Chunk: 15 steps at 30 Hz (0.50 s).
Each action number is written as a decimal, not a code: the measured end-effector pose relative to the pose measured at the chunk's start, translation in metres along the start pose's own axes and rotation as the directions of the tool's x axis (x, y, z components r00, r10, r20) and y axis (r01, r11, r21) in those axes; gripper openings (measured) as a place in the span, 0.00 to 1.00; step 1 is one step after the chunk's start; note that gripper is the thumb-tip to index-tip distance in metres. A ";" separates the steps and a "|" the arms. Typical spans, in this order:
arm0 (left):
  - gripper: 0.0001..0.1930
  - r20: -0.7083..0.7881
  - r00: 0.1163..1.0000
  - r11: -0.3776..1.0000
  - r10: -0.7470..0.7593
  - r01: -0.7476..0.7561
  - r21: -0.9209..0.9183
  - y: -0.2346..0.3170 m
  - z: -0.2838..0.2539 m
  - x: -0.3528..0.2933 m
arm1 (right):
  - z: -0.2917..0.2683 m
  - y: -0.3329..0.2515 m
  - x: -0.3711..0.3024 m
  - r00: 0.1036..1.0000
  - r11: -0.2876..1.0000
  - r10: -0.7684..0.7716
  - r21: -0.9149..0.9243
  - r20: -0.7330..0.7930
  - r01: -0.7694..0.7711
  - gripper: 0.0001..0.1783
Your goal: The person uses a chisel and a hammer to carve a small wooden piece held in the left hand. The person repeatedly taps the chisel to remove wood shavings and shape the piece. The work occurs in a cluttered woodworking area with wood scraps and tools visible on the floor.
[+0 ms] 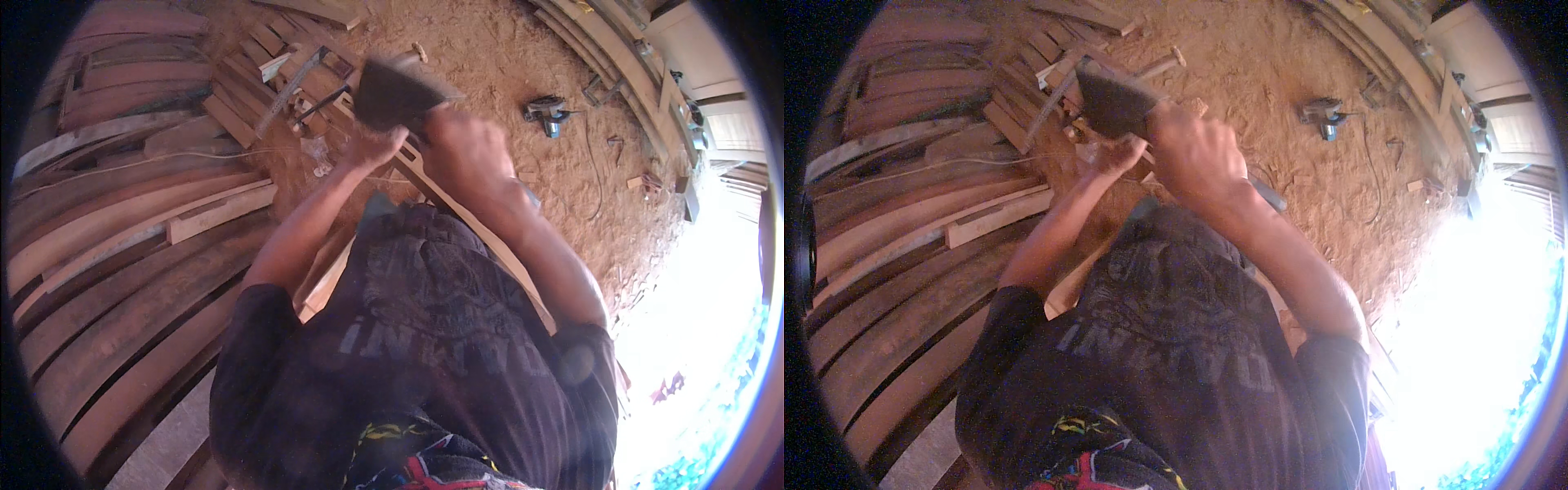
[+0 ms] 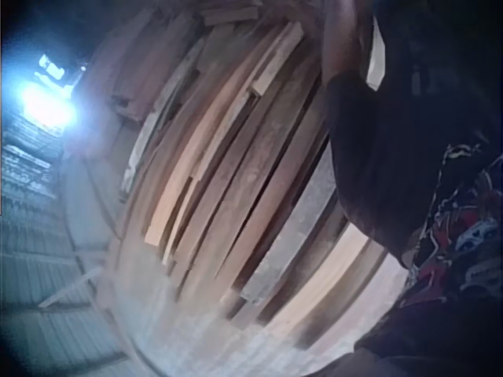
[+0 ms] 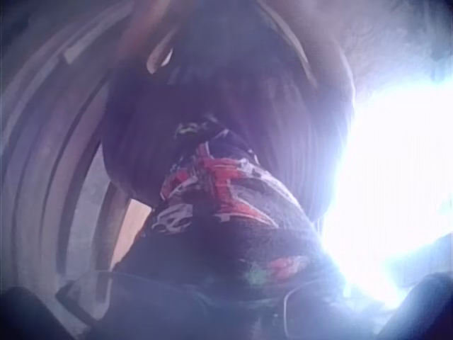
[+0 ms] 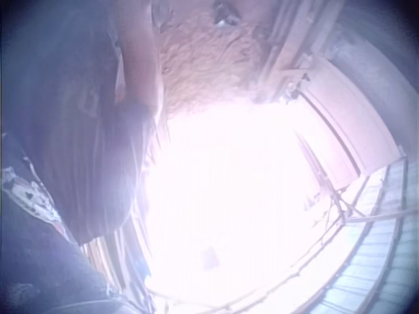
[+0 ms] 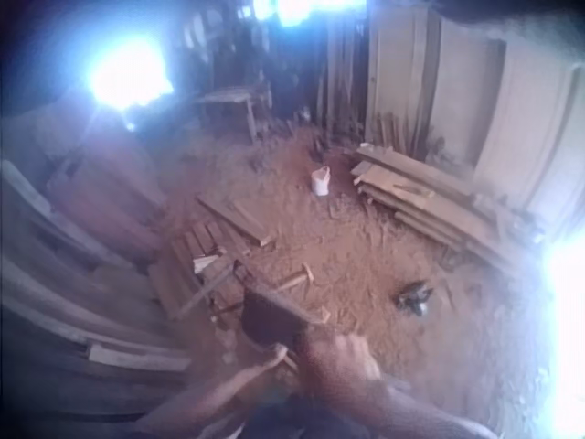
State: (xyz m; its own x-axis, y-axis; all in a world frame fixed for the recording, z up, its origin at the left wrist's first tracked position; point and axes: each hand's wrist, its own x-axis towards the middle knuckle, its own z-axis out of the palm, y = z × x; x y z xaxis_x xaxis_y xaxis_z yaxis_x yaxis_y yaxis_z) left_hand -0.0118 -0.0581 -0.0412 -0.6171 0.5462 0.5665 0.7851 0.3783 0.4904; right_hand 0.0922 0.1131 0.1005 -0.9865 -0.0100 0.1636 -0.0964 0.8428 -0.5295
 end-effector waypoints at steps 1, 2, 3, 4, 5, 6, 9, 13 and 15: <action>0.14 -0.006 1.000 0.998 0.002 -0.001 0.057 -0.004 0.003 -0.005 | 0.009 0.007 0.002 0.996 0.996 0.040 -0.088 0.082 -0.033 0.18; 0.14 -0.007 1.000 0.999 0.007 -0.006 0.044 -0.001 0.001 -0.005 | 0.003 0.012 0.008 0.993 0.998 0.041 -0.043 0.111 -0.036 0.18; 0.15 -0.005 1.000 1.000 0.009 -0.009 0.027 0.007 -0.001 -0.006 | -0.006 0.018 0.011 0.989 0.999 0.045 0.002 0.144 -0.045 0.18; 0.13 0.023 0.989 0.989 -0.145 0.145 0.003 0.010 -0.004 0.001 | -0.013 0.024 0.010 0.983 0.997 0.048 0.047 0.176 -0.057 0.19; 0.11 0.062 0.949 0.951 -0.309 0.310 -0.009 0.020 -0.012 0.002 | -0.015 0.031 -0.004 0.977 0.984 0.119 0.110 0.178 -0.139 0.19; 0.11 0.130 0.842 0.825 -0.524 0.540 -0.169 0.012 -0.021 0.009 | -0.015 0.041 -0.015 0.970 0.964 0.175 0.169 0.167 -0.203 0.20; 0.14 0.258 0.679 0.478 -0.688 0.691 -0.542 -0.009 -0.029 0.001 | -0.006 0.057 -0.063 0.936 0.895 0.347 0.276 0.062 -0.350 0.22; 0.17 0.098 0.743 0.451 -0.662 0.500 -0.739 0.036 -0.055 0.034 | 0.026 0.104 -0.144 0.792 0.714 0.571 0.345 0.216 -0.609 0.22; 0.15 0.076 0.710 0.372 -0.700 0.454 -0.809 0.039 -0.073 0.033 | 0.048 0.117 -0.184 0.763 0.670 0.592 0.367 0.260 -0.645 0.21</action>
State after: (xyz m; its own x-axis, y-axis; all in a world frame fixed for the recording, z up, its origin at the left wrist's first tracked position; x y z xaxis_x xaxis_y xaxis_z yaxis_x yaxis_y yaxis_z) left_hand -0.0052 -0.0800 0.0454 -0.9837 0.1798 0.0086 -0.0310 -0.2161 0.9759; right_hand 0.2561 0.1881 -0.0317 -0.8439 0.3517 -0.4052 0.5233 0.3732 -0.7661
